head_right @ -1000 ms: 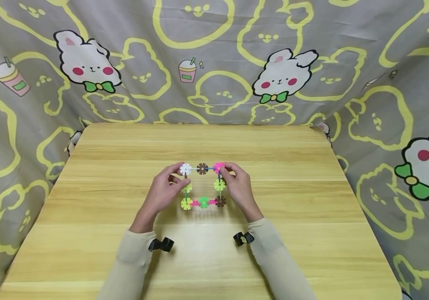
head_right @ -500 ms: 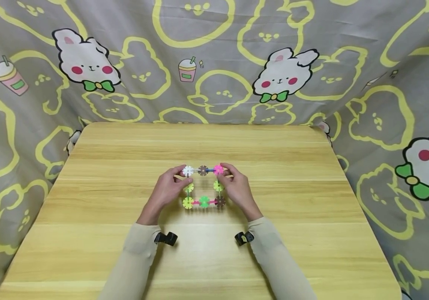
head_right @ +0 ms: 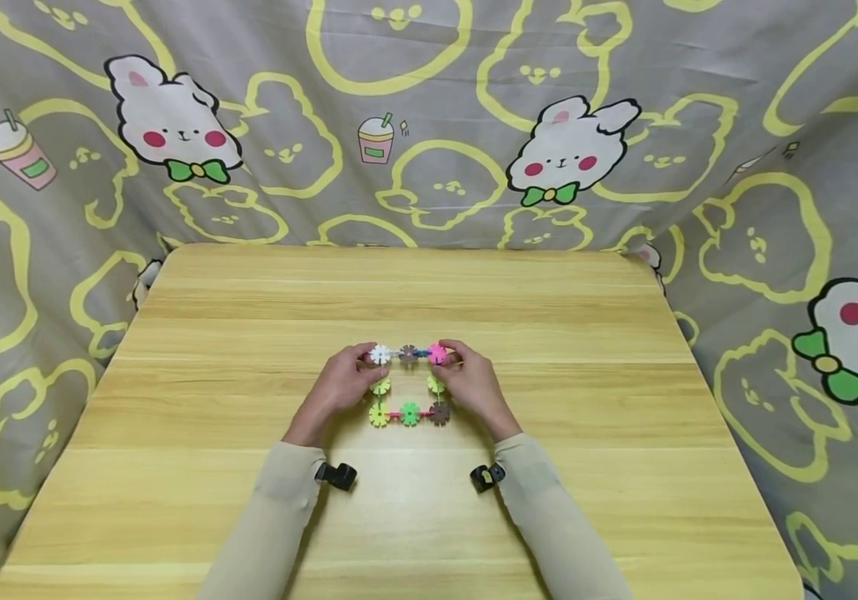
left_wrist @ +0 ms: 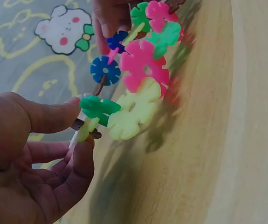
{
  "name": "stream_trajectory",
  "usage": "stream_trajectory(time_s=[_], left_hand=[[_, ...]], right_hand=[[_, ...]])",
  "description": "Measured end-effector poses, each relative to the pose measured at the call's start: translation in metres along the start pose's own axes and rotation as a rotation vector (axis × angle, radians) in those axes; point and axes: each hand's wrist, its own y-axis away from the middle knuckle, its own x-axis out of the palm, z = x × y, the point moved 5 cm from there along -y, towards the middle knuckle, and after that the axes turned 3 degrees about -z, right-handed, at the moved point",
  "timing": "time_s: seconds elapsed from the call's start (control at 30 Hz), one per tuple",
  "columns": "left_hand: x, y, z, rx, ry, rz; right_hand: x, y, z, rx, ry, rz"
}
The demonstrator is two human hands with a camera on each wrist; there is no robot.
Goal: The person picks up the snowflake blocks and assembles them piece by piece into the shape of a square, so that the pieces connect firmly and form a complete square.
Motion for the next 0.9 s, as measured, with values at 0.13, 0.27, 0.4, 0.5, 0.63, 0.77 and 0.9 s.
stream_trajectory(time_s=[0.13, 0.27, 0.4, 0.5, 0.63, 0.77, 0.9], left_hand=[[0.002, 0.0, 0.001, 0.002, -0.017, 0.007], [0.003, 0.0, 0.001, 0.013, -0.047, 0.011], [0.005, 0.0, 0.002, 0.016, -0.057, 0.011], [0.006, 0.001, 0.004, 0.024, -0.068, 0.009], [0.007, 0.001, 0.004, 0.033, -0.083, 0.009], [0.007, 0.003, 0.004, 0.032, -0.09, 0.013], [0.007, 0.003, 0.005, 0.022, -0.081, 0.022]], right_hand=[[0.0, 0.0, -0.004, 0.02, 0.011, -0.004], [0.001, 0.001, -0.008, 0.041, 0.012, -0.001], [0.002, 0.002, -0.011, 0.044, 0.022, 0.01], [0.002, 0.002, -0.013, 0.047, 0.037, 0.02], [0.003, 0.003, -0.014, 0.053, 0.059, 0.027], [0.004, 0.003, -0.015, 0.06, 0.064, 0.034], [0.005, 0.004, -0.016, 0.061, 0.068, 0.039]])
